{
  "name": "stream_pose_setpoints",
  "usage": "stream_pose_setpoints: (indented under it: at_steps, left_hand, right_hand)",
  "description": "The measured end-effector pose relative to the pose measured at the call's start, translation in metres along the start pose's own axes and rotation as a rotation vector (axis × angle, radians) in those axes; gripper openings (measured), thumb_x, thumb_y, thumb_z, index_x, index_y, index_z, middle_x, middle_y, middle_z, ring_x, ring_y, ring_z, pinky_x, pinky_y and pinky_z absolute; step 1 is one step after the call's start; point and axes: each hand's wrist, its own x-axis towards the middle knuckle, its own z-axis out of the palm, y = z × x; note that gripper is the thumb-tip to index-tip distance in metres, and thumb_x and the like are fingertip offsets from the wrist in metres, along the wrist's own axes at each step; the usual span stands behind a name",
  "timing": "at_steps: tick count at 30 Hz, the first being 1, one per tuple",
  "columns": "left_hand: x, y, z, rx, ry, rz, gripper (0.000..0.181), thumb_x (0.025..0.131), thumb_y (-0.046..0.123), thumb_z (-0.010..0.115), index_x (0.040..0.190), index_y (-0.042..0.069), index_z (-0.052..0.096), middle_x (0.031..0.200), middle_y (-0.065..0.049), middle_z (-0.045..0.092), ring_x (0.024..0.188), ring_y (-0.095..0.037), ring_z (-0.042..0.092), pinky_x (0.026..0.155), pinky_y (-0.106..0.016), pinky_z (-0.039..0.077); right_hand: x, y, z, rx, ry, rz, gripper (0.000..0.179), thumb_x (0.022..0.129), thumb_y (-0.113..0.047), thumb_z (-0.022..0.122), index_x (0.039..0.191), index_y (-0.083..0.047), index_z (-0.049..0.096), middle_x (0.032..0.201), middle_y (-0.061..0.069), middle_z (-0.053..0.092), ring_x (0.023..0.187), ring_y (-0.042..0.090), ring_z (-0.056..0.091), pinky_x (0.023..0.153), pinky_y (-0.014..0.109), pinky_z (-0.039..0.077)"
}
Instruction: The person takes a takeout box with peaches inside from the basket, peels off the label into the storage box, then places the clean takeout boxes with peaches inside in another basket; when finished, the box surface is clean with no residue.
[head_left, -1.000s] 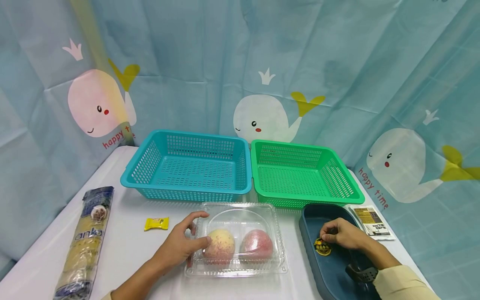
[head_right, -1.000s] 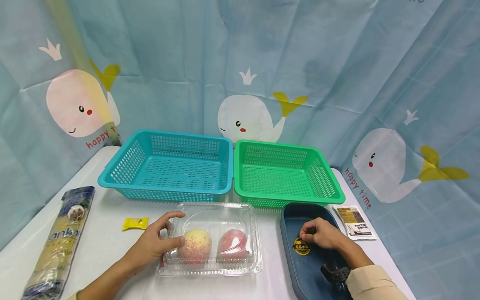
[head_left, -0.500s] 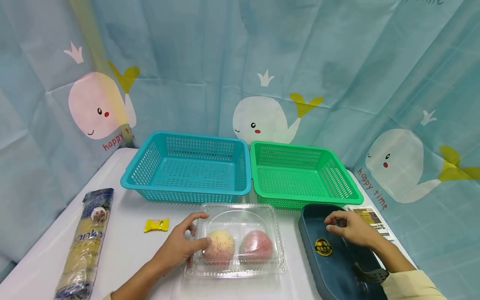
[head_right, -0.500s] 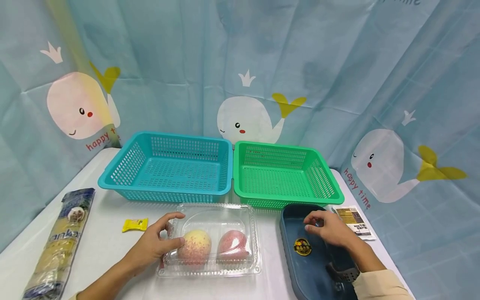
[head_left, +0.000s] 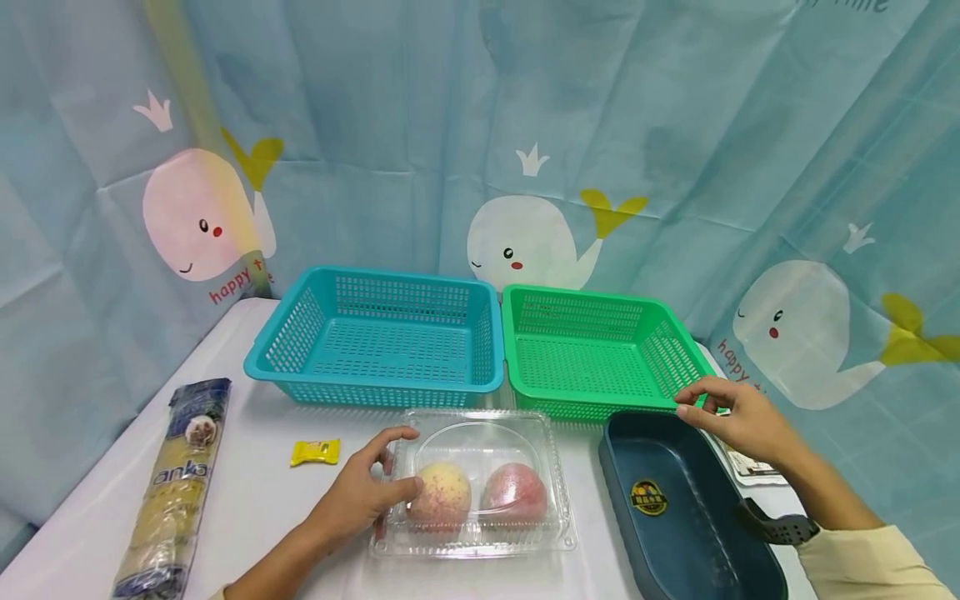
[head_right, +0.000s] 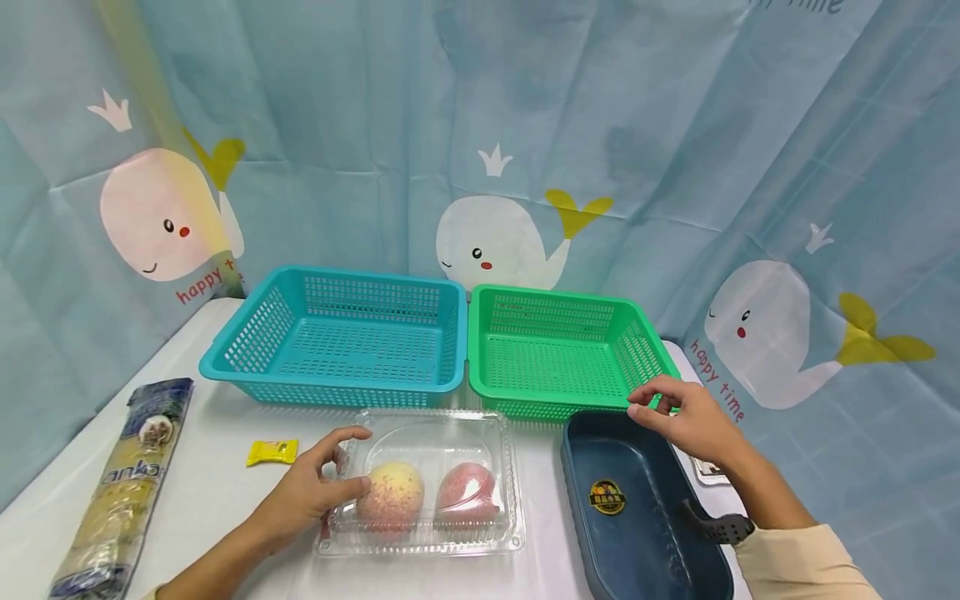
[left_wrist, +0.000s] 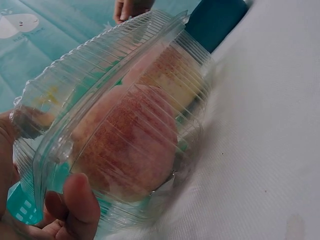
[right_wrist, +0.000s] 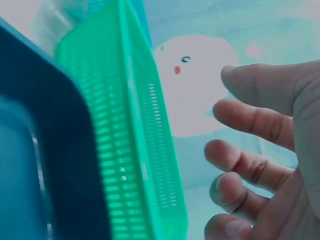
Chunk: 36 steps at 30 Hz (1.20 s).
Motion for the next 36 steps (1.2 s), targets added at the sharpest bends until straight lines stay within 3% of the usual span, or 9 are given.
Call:
stream_pose_setpoints:
  at_steps: [8,15,18,22,27,36]
  left_hand:
    - [0.0,0.0,0.001,-0.026,-0.006,-0.001,0.061,0.082,0.015,0.077,0.136,0.016,0.048,0.098,-0.015,0.029,0.043,-0.011,0.033,0.033,-0.029,0.044]
    - [-0.001,0.001,0.001,-0.04,-0.011,-0.011,0.062,0.082,0.014,0.078,0.136,0.014,0.048,0.097,-0.015,0.029,0.043,-0.01,0.031,0.033,-0.029,0.044]
    - [-0.001,0.001,0.001,-0.051,-0.018,-0.013,0.063,0.082,0.013,0.078,0.136,0.012,0.047,0.097,-0.015,0.028,0.043,-0.01,0.031,0.033,-0.03,0.044]
    - [0.0,0.002,0.001,-0.051,-0.022,-0.01,0.063,0.082,0.014,0.078,0.137,0.012,0.047,0.097,-0.015,0.028,0.042,-0.01,0.031,0.033,-0.03,0.044]
    - [0.001,0.004,0.0,-0.1,-0.036,-0.01,0.057,0.082,0.008,0.076,0.132,0.01,0.048,0.095,-0.015,0.029,0.042,-0.012,0.033,0.033,-0.029,0.044]
    - [0.002,0.004,-0.006,-0.233,-0.156,0.063,0.043,0.075,-0.01,0.065,0.109,0.001,0.041,0.098,-0.014,0.025,0.047,-0.012,0.042,0.035,-0.026,0.044]
  right_hand:
    - [0.011,0.008,-0.015,-0.098,0.136,0.062,0.018,0.09,-0.014,0.068,0.107,-0.008,0.069,0.081,0.004,0.054,0.052,0.013,0.043,0.038,0.028,0.033]
    - [0.013,0.027,-0.014,-0.188,0.197,0.183,0.035,0.093,-0.026,0.065,0.116,0.001,0.065,0.095,0.01,0.052,0.066,0.019,0.044,0.05,0.032,0.035]
    - [0.012,0.039,-0.013,-0.193,0.177,0.214,0.038,0.094,-0.028,0.064,0.118,0.002,0.063,0.104,0.016,0.05,0.075,0.026,0.047,0.054,0.036,0.038]
    - [0.01,0.052,-0.012,-0.172,0.113,0.262,0.046,0.095,-0.032,0.062,0.124,0.003,0.059,0.128,0.028,0.04,0.098,0.044,0.046,0.063,0.054,0.044]
    - [0.008,0.07,-0.007,-0.161,0.066,0.276,0.052,0.095,-0.032,0.061,0.127,0.008,0.054,0.142,0.036,0.024,0.12,0.061,0.03,0.081,0.075,0.031]
    - [0.003,0.09,0.003,-0.176,-0.031,0.319,0.061,0.097,-0.036,0.056,0.131,0.013,0.047,0.149,0.034,0.02,0.127,0.063,0.02,0.089,0.078,0.023]
